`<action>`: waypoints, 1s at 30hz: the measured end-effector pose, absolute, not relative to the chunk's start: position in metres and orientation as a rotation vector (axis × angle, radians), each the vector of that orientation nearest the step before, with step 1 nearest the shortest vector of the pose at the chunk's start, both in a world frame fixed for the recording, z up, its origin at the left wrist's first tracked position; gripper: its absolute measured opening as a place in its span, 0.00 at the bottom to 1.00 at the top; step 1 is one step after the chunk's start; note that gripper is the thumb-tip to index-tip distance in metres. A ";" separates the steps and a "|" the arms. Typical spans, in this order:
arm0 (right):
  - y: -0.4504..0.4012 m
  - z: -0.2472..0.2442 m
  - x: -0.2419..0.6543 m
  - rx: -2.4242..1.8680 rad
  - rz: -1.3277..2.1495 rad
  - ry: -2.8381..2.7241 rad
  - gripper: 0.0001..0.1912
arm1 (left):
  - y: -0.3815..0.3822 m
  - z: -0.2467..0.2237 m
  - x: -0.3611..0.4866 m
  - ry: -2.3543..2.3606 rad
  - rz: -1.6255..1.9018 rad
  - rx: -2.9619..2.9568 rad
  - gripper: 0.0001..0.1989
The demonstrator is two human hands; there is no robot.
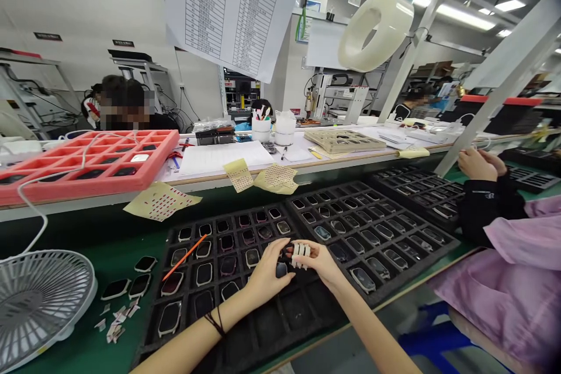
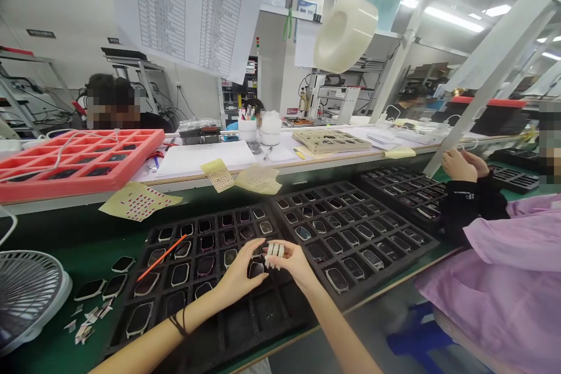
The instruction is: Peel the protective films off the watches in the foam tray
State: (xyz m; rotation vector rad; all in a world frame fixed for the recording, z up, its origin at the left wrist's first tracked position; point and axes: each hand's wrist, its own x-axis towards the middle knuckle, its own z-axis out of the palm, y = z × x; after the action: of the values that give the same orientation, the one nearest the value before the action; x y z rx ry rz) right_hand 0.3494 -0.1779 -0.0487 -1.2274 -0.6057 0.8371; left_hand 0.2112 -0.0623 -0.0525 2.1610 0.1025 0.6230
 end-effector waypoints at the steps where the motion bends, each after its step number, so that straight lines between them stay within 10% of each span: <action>1: -0.179 -0.049 0.348 -1.209 0.908 -0.623 0.26 | -0.060 -0.048 0.210 0.043 0.594 2.181 0.35; 30: -0.186 -0.067 0.366 -1.990 0.465 -1.121 0.29 | -0.119 -0.040 0.220 0.033 0.100 2.815 0.27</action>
State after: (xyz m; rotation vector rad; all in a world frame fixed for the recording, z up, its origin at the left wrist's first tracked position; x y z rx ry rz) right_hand 0.3659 -0.1857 -0.0669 -1.9898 -1.1212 0.4650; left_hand 0.2199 -0.1189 -0.0405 2.8150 0.0329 0.1003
